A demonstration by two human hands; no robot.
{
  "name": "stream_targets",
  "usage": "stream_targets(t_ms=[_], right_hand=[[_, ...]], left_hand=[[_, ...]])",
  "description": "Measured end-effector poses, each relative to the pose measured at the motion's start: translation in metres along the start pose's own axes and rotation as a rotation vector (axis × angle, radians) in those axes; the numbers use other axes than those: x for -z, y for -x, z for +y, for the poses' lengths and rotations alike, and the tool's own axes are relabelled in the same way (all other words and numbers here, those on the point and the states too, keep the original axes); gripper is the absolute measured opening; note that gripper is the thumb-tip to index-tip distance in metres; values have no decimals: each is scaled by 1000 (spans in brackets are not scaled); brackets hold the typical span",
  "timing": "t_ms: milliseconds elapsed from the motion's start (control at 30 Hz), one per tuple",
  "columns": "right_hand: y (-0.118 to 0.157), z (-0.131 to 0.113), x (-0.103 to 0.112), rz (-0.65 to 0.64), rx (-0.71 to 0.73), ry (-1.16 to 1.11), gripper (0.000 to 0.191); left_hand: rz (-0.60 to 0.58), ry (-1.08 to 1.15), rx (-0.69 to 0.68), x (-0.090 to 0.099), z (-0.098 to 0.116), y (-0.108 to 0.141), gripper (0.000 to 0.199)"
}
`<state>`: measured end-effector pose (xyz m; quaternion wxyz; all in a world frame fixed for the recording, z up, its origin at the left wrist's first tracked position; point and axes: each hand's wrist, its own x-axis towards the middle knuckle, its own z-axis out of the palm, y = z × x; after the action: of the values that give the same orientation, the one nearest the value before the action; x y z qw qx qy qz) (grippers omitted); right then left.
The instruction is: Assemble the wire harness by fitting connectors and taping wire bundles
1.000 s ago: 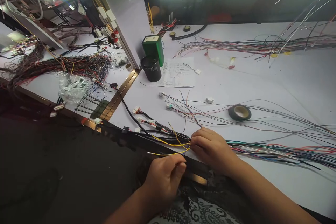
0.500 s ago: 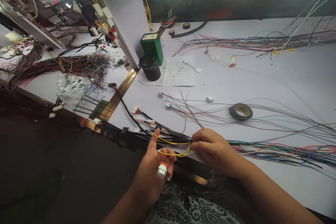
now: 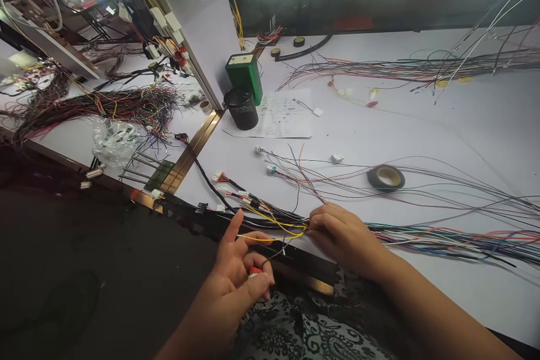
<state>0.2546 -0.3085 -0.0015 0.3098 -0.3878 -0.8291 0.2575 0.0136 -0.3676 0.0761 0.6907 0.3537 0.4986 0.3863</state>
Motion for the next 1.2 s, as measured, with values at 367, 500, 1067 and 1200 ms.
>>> stream_targets(t_ms=[367, 500, 1067, 1200], right_hand=[[1, 0, 3, -11, 66, 6, 17], [3, 2, 1, 3, 47, -9, 18], [4, 0, 2, -66, 153, 46, 22], [5, -2, -2, 7, 26, 20, 16]], left_hand=[[50, -881, -622, 18, 5, -19, 61], [52, -976, -694, 18, 17, -26, 60], [82, -526, -338, 28, 41, -85, 51], [66, -237, -242, 29, 44, -96, 38]])
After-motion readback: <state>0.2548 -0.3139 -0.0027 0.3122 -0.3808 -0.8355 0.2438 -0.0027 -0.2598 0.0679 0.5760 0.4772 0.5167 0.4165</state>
